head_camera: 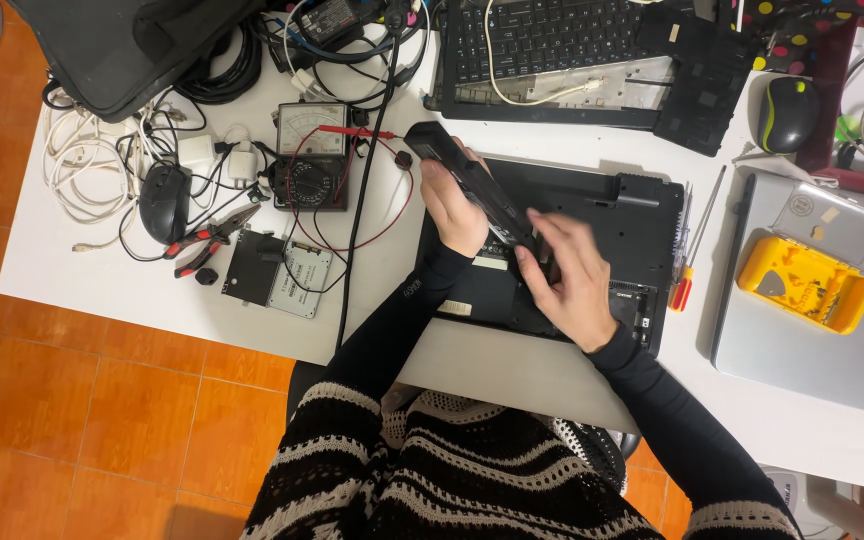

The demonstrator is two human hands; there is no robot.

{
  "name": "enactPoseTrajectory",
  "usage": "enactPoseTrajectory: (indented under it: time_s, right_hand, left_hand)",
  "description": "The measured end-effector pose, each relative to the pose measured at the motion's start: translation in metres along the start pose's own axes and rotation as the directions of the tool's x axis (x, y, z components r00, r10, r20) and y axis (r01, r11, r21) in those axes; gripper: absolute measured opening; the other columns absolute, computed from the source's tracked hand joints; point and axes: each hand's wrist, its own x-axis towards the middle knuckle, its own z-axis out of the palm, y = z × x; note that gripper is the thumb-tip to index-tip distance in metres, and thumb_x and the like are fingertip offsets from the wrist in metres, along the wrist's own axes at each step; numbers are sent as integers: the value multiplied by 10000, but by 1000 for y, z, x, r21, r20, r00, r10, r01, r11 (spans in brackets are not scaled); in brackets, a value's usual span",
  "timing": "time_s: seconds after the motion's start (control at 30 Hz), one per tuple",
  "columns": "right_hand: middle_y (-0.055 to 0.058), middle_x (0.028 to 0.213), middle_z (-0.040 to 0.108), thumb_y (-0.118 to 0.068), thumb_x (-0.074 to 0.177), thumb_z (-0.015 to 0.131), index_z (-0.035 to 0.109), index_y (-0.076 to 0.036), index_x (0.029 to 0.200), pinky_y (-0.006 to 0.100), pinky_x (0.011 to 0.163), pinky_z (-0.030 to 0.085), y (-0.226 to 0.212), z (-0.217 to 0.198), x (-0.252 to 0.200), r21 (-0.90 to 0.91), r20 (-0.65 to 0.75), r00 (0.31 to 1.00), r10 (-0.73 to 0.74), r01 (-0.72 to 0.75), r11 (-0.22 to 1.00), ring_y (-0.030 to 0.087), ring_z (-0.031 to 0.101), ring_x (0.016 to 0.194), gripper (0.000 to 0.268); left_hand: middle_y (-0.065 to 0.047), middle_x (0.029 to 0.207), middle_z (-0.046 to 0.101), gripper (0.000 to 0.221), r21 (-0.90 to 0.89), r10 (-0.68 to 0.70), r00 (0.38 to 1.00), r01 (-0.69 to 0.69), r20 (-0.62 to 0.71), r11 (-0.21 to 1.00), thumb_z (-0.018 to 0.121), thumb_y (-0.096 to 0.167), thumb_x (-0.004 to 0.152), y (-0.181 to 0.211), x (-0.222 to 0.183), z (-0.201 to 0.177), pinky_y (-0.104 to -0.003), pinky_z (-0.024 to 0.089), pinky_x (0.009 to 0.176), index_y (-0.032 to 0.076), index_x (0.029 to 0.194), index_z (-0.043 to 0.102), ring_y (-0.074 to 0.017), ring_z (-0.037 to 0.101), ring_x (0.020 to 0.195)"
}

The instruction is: The person uses a hairdryer to heat a laptop battery and checks it with multimeter probes on a repair bench.

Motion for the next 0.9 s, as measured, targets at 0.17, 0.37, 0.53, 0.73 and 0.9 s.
enactPoseTrajectory:
  time_s: [0.17,0.37,0.53,0.73,0.9]
  right_hand:
    - [141,1423,470,-131,904,816,683,-168,1335,442,1066,474,-1,0,-5,-213,-52,975,-218,202,956,347,520,1281,453]
    - [234,1501,431,-186,914,806,651,-160,1393,490,1116,379,-2,2,-2,-207,27,977,-210,211,955,418,463,1354,505]
    - [227,1512,419,-179,917,805,645,-149,1383,501,1143,377,-4,1,0,-174,4,977,-213,210,962,422,454,1378,494]
    - [229,1509,424,-163,916,806,646,-133,1381,503,1163,386,-11,2,8,-163,-5,972,-233,230,960,420,457,1387,492]
    - [229,1505,426,-135,919,800,645,-118,1370,499,1180,395,-17,6,11,-142,-23,975,-220,215,966,420,454,1407,477]
  left_hand:
    - [-60,856,564,636,141,136,991,-133,-13,981,255,561,1147,-1,-5,0,-288,469,721,8,980,522,-179,570,765]
    - [-119,946,656,555,320,231,972,-209,-33,924,274,436,1172,-11,-14,-3,-353,500,788,-5,1057,590,-257,637,840]
    - [-134,957,666,505,395,287,958,-271,20,878,286,392,1164,1,-15,3,-365,511,786,-7,1094,586,-285,653,852]
    - [-141,939,671,498,377,333,943,-313,14,871,295,390,1153,-10,-12,2,-376,517,725,-9,1114,592,-303,661,812]
    - [-135,914,674,478,375,328,945,-309,13,874,306,381,1153,-12,-8,0,-377,504,709,-1,1103,590,-299,657,779]
